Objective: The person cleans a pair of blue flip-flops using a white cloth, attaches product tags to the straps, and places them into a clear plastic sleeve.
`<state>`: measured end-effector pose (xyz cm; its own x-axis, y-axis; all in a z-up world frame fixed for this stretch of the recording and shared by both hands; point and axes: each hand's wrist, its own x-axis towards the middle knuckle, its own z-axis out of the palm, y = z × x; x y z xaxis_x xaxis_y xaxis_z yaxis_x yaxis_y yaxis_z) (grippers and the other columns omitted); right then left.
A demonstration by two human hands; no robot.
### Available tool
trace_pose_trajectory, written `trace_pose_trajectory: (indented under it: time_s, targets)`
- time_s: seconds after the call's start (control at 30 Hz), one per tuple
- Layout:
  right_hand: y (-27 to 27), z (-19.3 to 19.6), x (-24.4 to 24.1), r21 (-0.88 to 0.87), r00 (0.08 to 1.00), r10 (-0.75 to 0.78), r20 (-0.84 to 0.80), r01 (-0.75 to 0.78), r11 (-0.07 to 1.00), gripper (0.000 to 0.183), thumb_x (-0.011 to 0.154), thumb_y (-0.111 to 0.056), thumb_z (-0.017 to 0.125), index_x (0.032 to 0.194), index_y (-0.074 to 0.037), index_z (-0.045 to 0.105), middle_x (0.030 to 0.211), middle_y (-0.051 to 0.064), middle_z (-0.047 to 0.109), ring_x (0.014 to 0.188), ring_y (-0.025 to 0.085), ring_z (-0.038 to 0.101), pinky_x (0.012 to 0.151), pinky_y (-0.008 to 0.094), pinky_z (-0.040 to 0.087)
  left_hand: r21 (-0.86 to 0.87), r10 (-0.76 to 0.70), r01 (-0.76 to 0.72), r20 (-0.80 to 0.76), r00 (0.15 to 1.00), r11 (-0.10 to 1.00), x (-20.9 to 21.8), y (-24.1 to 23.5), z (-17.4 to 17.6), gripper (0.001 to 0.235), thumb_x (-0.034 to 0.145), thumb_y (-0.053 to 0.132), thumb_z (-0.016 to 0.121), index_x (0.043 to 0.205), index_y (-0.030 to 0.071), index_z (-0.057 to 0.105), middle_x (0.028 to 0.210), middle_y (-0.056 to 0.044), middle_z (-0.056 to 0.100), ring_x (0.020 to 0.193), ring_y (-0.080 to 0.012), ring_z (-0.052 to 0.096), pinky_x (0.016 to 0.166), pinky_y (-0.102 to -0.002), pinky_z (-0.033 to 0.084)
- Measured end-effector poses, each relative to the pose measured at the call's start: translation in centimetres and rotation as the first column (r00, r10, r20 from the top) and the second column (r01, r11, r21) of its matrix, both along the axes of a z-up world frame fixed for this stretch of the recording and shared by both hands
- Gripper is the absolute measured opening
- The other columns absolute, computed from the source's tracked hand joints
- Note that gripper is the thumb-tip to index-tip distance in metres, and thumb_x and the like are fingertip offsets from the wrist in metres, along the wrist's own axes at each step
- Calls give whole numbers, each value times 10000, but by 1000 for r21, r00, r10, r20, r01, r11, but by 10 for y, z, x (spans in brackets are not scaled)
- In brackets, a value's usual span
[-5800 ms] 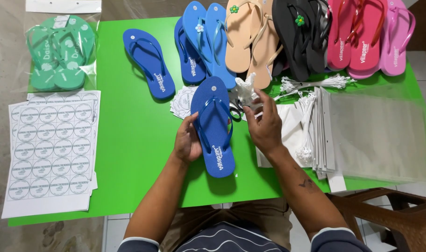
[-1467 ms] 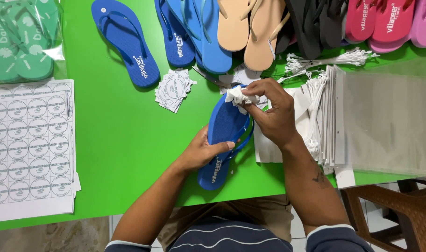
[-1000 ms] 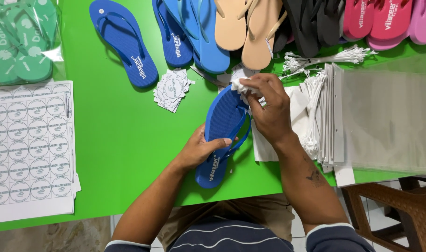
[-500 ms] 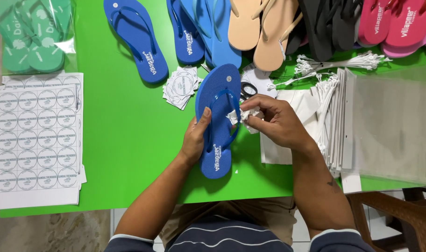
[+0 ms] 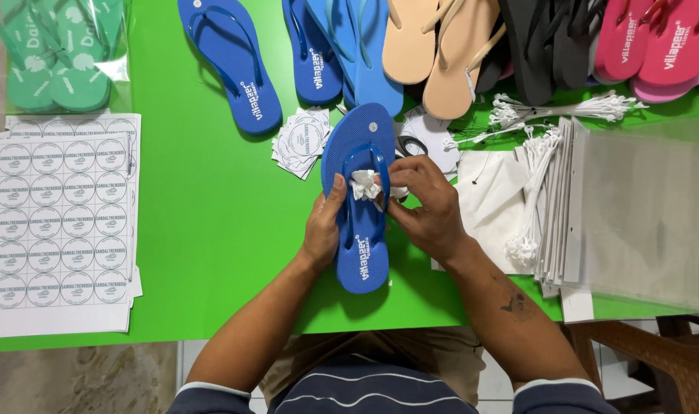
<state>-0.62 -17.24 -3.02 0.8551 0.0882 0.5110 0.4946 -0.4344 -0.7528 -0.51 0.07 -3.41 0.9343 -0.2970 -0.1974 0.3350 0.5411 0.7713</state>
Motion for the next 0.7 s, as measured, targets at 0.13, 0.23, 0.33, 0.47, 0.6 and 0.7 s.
trace_pose_trajectory:
  time_s: [0.13,0.23,0.33,0.47,0.6,0.7]
  targets:
    - [-2,-6,3,3,997,-79,6,78,997,185,867,-21,839,1018,-54,739,993,102,650,892,273,691,741,387,561,25,0,0,-2,1000,1000,-1,0,4,404,1093,367,465,1136,22,670,878,-164,761,762,-189,759,756,-349,642]
    - [-8,-5,6,15,989,-146,11,146,989,164,908,-58,830,1028,-48,718,990,91,644,878,246,659,714,360,502,33,-39,39,2,999,999,-1,-3,9,388,1091,356,477,1124,26,680,866,-176,759,757,-202,759,744,-353,641]
    - [-12,-2,8,90,980,-195,-46,199,976,192,870,12,844,1021,-22,730,980,126,649,843,263,686,702,349,549,58,-49,49,-4,999,997,0,-6,13,346,1075,348,514,1064,42,674,836,-165,746,729,-211,757,692,-353,646]
    - [-18,-3,11,122,956,-279,-92,289,950,167,892,64,772,1028,1,697,1009,146,656,802,232,666,676,330,538,85,-68,68,5,998,994,-2,-9,19,327,1072,334,522,1016,48,671,818,-146,733,715,-190,743,669,-352,645]
    - [-25,-1,15,356,942,-248,-224,316,879,263,981,36,667,1237,-19,639,1029,81,609,779,67,590,678,265,557,62,-103,104,-19,995,993,-1,-7,28,356,1073,367,512,975,66,675,783,-141,746,686,-168,740,651,-309,627]
    - [-33,-11,18,593,898,-12,-440,301,746,235,990,-21,669,1224,6,673,1012,41,650,814,36,665,724,221,612,53,-112,113,-29,993,992,-1,-6,23,399,1067,408,511,981,65,695,838,-158,761,764,-190,758,728,-331,629]
